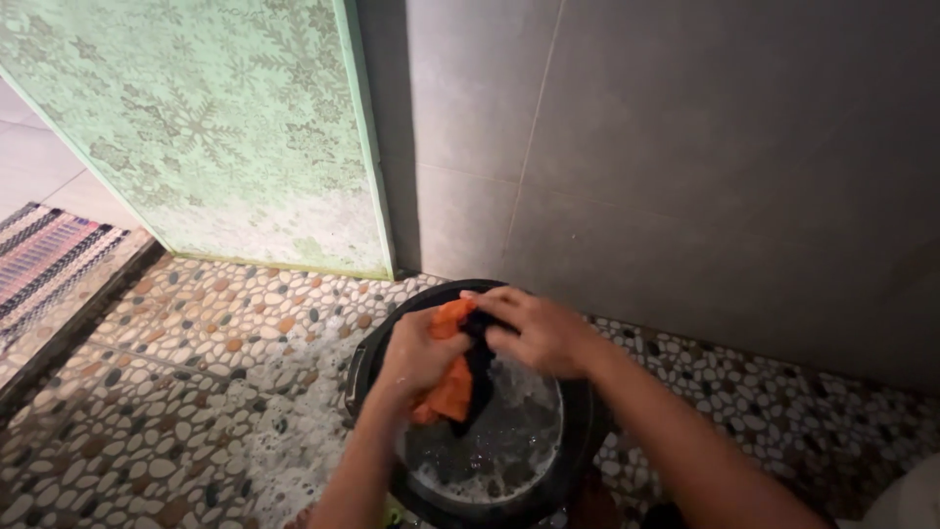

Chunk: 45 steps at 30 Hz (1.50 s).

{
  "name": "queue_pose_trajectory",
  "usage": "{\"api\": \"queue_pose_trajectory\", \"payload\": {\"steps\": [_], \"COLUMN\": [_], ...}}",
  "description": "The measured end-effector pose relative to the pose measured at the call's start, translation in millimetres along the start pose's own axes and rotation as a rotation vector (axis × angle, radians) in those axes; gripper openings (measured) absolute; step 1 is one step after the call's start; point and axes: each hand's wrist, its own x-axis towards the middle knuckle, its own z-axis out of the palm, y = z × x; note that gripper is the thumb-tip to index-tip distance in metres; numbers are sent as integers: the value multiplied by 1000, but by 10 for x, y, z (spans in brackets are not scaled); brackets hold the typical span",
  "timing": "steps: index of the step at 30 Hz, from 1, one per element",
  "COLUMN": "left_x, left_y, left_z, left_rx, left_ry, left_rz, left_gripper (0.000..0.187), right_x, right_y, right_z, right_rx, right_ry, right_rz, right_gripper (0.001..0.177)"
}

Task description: Hand-washing an orange cloth and a black hat in a bucket of soapy water, then rinsing them.

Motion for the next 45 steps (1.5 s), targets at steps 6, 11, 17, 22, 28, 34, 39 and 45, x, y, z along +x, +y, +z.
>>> {"api": "queue_pose_trajectory", "payload": {"steps": [6,11,17,22,28,34,39,45], "left_x": [-17,-53,-72,-49,-94,-7,17,163], "left_y": [154,249,293,179,253,-391,-979,-810], "left_z": [-64,61,160,121,-90,-88,477,301], "left_rx": [-266,28,542,563,454,-290,-757,-717], "left_ry": [-135,18,121,86,134,126,-157,39], "left_rz": [-43,62,319,464,526,-76,-9,80], "left_gripper": [24,34,36,29,41,74,43,23], "right_x": [-59,171,270,308,215,89,136,-78], "right_y": [6,420,571,534,426,446,778,1064], "right_z": [278,680,827,652,392,171,454,189], "right_rx": [-319,-658,-602,-421,-324,-342,-297,240], "right_ry": [261,285,158,-94,105,562,666,-76], "right_rz": [-226,95,287,397,89,104,200,83], "right_gripper": [92,24,15,20,25,31,75,90]}}
